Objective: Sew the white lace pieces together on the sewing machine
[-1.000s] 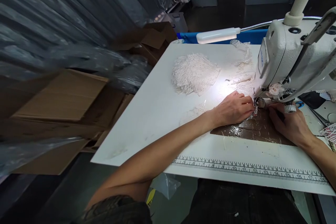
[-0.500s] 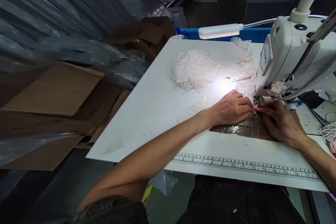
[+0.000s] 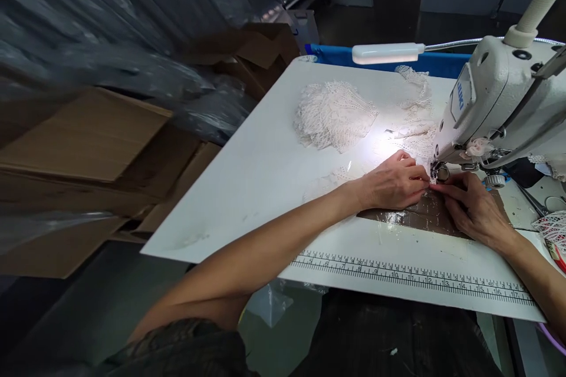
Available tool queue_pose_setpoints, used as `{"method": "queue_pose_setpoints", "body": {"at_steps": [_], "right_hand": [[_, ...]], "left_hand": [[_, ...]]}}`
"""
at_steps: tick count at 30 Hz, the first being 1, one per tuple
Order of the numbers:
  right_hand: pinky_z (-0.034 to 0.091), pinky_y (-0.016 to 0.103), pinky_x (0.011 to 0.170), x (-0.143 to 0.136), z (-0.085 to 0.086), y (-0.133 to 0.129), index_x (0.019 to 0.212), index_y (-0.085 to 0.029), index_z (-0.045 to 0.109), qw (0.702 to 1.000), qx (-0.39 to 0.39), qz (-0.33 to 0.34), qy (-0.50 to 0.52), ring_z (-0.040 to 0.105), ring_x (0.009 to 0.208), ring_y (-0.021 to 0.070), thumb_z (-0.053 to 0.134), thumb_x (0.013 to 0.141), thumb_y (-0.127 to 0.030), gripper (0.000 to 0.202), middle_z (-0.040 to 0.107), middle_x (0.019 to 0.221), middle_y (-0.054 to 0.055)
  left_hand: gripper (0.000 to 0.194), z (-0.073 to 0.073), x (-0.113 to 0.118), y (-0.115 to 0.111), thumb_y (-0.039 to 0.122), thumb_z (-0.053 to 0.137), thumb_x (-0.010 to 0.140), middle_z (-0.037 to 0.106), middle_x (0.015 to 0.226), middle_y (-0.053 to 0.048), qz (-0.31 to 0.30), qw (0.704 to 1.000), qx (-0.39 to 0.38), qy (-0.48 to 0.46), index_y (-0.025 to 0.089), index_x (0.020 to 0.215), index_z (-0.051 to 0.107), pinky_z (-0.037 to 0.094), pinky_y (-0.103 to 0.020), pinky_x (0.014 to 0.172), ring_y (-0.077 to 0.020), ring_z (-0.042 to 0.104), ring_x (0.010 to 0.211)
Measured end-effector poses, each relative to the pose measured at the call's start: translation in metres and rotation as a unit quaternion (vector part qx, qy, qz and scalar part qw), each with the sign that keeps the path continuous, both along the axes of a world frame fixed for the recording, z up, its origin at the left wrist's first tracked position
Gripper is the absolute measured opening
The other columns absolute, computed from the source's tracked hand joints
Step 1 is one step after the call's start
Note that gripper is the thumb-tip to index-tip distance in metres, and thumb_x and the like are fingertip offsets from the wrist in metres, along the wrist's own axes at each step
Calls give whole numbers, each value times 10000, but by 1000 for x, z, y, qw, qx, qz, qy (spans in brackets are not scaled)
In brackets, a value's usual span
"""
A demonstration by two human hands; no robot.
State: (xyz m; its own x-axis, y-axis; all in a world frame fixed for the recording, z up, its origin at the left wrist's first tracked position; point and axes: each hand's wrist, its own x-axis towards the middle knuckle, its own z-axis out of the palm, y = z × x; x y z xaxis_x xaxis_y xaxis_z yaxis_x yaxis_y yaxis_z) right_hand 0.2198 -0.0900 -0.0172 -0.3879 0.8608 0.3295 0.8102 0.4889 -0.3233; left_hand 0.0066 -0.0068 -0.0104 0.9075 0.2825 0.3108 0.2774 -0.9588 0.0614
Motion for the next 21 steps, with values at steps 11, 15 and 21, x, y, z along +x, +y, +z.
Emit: {"method": "queue_pose_setpoints", "body": {"at_steps": [11,15,21], "right_hand": [[512,339,615,-4,1,-2,1141,-188,688,996,44,-1,-72,573,791,220,386,929,-255,375,577,994,136],[474,325,590,-8,-2,-1,1149,-180,667,993,56,-26,-101,555,755,216,358,941,-283,386,578,977,143],[384,298,507,-15,0,-1,1111,-216,664,982,87,-45,-164,516,639,195,353,929,-310,372,592,942,140]], "left_hand": [[273,4,-4,-2,230,423,946,699,1034,-36,-6,1000,8,-3,203,954,695,364,-480,1036,-163,607,837],[286,3,-5,-1,242,406,951,676,1081,-52,0,1000,20,10,190,978,686,363,-521,1038,-182,598,854],[329,2,-7,1,295,374,969,634,1172,-77,12,999,21,24,161,1052,663,342,-522,1027,-208,582,907]]}}
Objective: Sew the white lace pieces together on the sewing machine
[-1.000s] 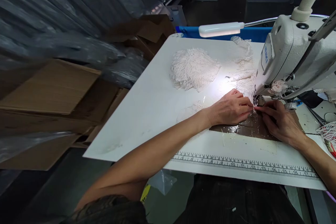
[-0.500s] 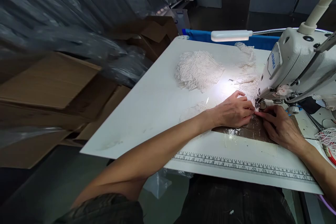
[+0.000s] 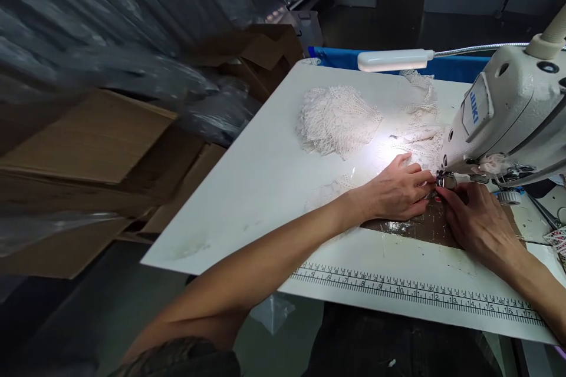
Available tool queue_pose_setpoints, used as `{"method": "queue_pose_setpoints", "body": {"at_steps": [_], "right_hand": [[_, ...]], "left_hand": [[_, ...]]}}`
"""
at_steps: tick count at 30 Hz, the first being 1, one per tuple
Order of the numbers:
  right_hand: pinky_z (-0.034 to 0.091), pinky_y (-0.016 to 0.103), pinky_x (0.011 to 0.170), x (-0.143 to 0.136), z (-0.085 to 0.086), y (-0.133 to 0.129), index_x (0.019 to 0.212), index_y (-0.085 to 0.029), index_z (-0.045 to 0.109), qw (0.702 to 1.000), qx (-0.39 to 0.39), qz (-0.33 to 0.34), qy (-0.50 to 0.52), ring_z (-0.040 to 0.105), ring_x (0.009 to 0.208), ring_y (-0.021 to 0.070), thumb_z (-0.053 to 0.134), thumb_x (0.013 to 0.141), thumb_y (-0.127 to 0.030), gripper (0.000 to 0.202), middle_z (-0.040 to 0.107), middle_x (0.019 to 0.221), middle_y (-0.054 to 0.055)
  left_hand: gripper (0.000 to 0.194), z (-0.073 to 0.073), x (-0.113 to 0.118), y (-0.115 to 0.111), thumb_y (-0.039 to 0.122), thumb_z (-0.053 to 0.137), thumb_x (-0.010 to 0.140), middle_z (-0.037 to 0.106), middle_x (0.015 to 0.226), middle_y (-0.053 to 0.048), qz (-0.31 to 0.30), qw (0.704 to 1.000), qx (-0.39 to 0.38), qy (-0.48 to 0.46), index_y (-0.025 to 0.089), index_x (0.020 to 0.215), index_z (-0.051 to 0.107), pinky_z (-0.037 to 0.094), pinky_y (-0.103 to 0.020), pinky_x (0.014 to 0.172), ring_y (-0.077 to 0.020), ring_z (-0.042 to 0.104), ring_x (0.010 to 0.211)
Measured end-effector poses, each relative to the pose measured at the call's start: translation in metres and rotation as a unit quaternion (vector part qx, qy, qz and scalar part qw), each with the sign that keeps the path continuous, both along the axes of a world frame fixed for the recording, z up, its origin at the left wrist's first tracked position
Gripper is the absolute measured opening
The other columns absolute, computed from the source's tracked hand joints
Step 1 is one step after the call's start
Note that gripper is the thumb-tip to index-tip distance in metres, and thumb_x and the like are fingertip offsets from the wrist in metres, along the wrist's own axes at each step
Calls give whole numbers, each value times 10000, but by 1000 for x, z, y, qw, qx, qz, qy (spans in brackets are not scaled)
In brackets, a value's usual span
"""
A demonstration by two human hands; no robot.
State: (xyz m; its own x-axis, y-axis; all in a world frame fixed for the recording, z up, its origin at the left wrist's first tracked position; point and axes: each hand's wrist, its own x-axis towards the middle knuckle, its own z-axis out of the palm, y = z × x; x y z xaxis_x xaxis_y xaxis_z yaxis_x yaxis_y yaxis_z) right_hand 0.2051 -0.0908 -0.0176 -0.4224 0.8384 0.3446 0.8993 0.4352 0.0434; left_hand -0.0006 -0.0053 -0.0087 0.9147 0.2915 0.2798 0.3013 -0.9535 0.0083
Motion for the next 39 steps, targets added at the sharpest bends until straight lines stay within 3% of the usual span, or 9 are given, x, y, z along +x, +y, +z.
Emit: {"method": "queue_pose_setpoints", "body": {"at_steps": [4,8,16,20,25,28,31,35,39], "right_hand": [[397,305,489,3,3,-1,1111,-224,664,1000,-1,-9,11,563,666,218,375,931,-309,351,611,965,148],[521,377,663,18,9,3,1108,-191,651,990,-50,16,128,630,848,256,377,959,-341,346,647,999,136],[546,372,713,37,17,20,753,-209,617,939,-216,-45,262,651,840,263,350,956,-411,392,676,786,76],[531,419,786,39,21,14,863,-205,642,952,-182,-65,239,611,986,306,427,910,-480,352,668,983,104],[518,378,584,54,27,2,961,-206,648,957,-115,-137,229,620,728,255,430,903,-563,423,630,869,116],[490,336,520,62,26,-4,1003,-217,650,966,-57,-118,223,622,718,226,380,942,-546,430,619,994,134],[522,369,651,65,18,-11,1043,-205,642,981,-2,-69,183,622,937,273,363,971,-481,399,613,1039,136],[491,440,724,67,-2,-14,1041,-171,625,990,67,-39,118,587,899,290,349,987,-402,364,621,993,135],[471,441,685,70,-15,-12,1073,-153,600,991,84,-33,96,562,862,293,359,983,-351,325,608,989,139]], "left_hand": [[326,3,1,1,331,394,964,614,1202,-83,8,1000,-17,18,170,1092,647,354,-458,966,-203,567,920],[348,4,2,2,368,402,962,618,1190,-83,20,999,-28,23,160,1119,633,350,-416,890,-190,548,887],[415,1,2,5,416,391,950,613,1163,-94,32,999,-27,34,134,1160,612,323,-367,745,-187,523,858],[426,1,1,5,421,386,953,601,1191,-96,39,998,-26,40,134,1182,602,323,-363,754,-182,516,852],[413,1,3,8,384,361,974,615,1159,-105,49,998,-34,33,139,1206,601,343,-379,803,-191,530,872],[371,3,3,16,335,386,971,627,1124,-105,43,997,-54,26,168,1212,613,362,-396,848,-196,549,897],[338,6,2,28,303,423,962,642,1078,-108,30,995,-90,29,192,1199,636,383,-420,897,-202,570,921],[251,14,7,50,289,497,930,665,1009,-78,-3,983,-184,-9,188,1025,707,455,-382,907,-183,606,913],[203,22,29,80,242,518,907,648,1034,-84,90,976,-163,-112,159,993,682,511,-356,874,-198,598,967]]}}
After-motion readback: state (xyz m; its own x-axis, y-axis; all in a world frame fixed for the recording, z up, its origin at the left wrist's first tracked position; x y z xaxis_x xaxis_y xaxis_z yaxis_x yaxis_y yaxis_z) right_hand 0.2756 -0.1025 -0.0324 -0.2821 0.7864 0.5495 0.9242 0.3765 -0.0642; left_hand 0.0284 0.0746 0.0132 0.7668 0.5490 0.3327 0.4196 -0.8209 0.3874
